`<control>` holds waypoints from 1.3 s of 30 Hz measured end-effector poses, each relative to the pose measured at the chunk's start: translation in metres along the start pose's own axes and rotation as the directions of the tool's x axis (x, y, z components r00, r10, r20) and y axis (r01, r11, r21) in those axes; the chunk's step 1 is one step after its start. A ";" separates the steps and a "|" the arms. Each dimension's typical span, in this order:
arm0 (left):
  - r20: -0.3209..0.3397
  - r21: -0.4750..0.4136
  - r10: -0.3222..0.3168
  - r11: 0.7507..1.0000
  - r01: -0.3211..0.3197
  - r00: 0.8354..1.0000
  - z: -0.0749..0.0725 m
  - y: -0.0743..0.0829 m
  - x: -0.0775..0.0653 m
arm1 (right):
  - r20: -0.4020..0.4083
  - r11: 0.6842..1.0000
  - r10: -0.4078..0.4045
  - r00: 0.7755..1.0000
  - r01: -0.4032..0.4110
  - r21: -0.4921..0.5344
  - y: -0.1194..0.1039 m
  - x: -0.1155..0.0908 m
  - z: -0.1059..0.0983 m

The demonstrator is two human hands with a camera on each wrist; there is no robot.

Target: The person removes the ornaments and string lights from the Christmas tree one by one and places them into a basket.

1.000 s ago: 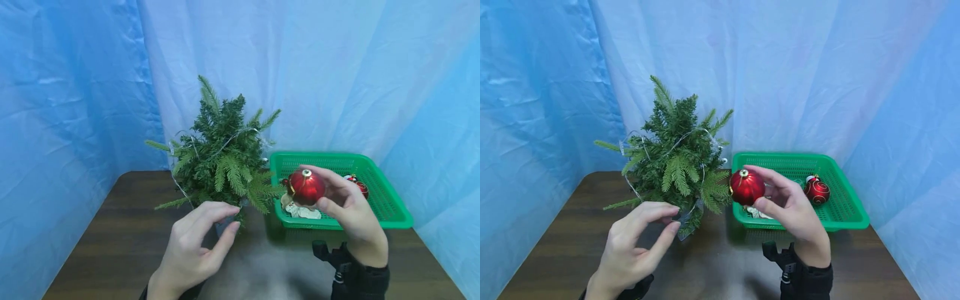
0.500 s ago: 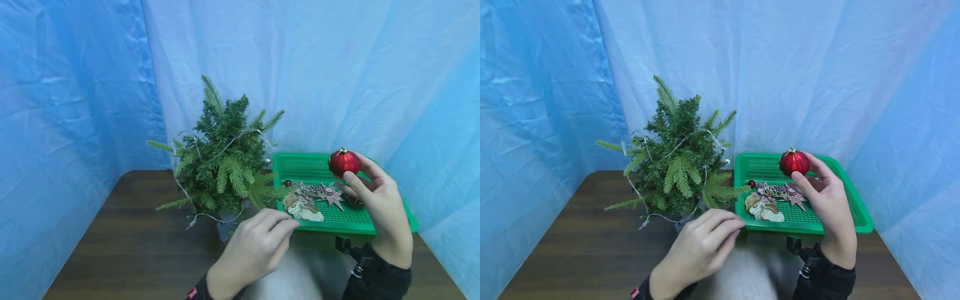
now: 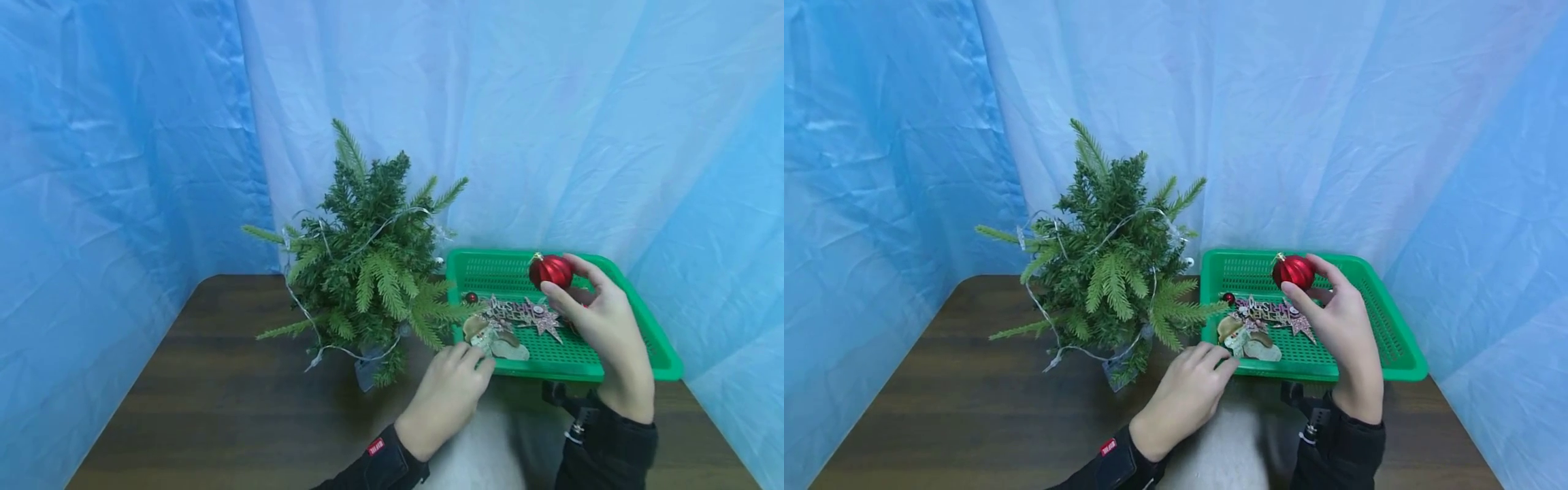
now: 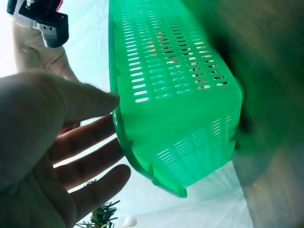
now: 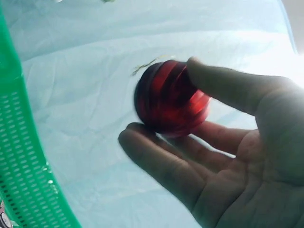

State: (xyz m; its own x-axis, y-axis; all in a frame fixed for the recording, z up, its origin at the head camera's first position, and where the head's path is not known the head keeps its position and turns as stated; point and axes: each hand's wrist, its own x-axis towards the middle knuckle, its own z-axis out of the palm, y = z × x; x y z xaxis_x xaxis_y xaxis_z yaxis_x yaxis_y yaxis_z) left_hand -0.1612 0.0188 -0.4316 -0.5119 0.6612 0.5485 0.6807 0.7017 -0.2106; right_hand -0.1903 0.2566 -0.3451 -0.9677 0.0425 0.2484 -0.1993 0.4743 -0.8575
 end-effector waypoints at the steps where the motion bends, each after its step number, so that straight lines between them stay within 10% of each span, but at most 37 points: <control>1: -0.005 0.005 0.000 1.000 0.000 1.000 0.001 0.000 0.000 | 0.012 0.999 -0.005 1.000 0.005 -0.035 0.002 0.001 0.000; 9: -0.033 0.038 0.008 0.999 -0.007 0.999 0.003 0.005 0.000 | 0.115 0.923 0.060 0.992 -0.011 -0.385 0.020 0.008 0.003; 20: -0.043 0.046 -0.013 0.999 0.015 0.999 0.001 0.010 0.003 | 0.170 0.879 0.277 0.946 -0.178 -0.442 0.037 0.032 0.003; 29: -0.039 0.035 -0.013 0.999 0.014 0.999 0.002 0.007 0.001 | 0.429 0.843 0.518 0.740 -0.357 -0.403 0.061 0.067 -0.005; 39: -0.021 0.042 -0.017 0.999 0.018 1.000 0.002 0.009 0.000 | 0.580 0.789 0.538 0.612 -0.124 -0.601 0.079 0.084 -0.002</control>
State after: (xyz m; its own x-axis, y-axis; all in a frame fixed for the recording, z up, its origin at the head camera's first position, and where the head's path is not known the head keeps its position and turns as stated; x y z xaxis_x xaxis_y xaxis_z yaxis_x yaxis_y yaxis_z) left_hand -0.1562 0.0251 -0.4353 -0.5125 0.6434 0.5686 0.6487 0.7240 -0.2345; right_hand -0.2876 0.2991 -0.3913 -0.7892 -0.2286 -0.5699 0.0552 0.8979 -0.4366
